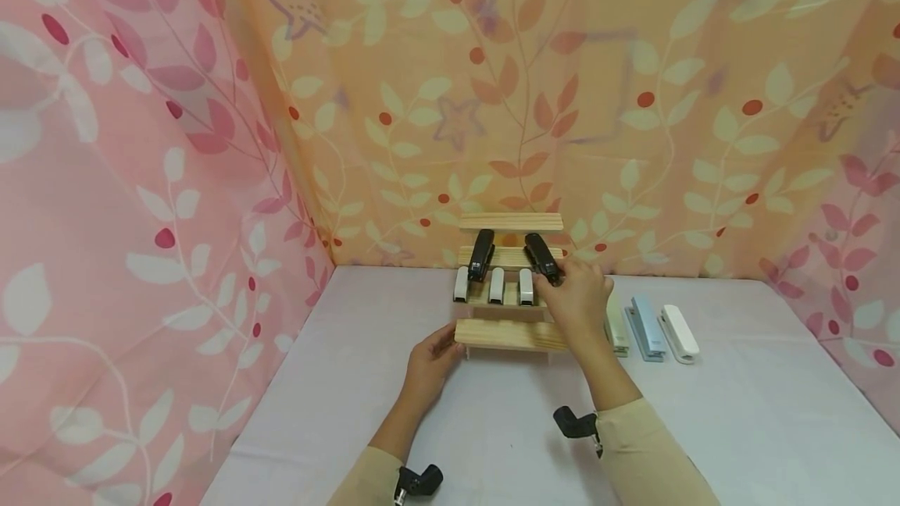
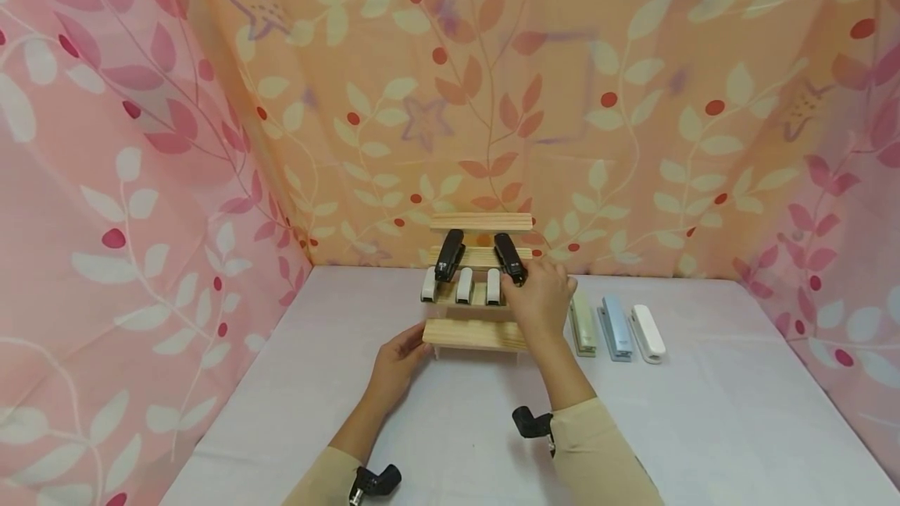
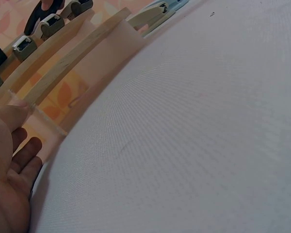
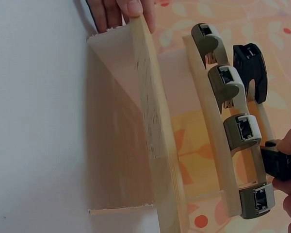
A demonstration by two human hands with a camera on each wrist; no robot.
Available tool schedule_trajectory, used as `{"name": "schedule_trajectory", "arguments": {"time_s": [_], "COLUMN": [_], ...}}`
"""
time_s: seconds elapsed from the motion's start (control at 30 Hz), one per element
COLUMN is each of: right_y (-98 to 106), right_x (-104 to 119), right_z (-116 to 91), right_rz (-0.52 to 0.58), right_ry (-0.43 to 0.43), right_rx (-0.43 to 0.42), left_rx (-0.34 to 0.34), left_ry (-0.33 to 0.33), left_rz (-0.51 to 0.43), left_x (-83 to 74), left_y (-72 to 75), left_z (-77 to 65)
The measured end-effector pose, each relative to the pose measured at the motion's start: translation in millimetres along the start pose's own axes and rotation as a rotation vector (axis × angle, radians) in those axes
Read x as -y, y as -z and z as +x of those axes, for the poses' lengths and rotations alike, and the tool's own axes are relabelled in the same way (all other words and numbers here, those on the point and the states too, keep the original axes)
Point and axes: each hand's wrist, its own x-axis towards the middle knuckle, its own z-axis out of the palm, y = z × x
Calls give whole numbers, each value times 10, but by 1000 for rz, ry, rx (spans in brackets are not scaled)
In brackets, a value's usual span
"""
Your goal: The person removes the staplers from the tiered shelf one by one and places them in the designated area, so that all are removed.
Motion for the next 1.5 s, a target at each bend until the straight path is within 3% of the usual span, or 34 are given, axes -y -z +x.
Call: {"name": "schedule_trajectory", "arguments": {"time_s": [0.4,0.93,1.5], "right_y": [111,570,1096], "right_x": [-39,-140,-264], "right_z": [12,-76,-187], "right_rz": [89,257,237], "right_ry": [22,96,185], "right_rx": [-57,-128,-135], "left_rx": [-8,-4,-9], "left_ry": [7,1,4], "left_rz": [8,21,28], "left_x": [-1,14,16], "left_y": [5,0,3], "left_z": [6,4,-5]}}
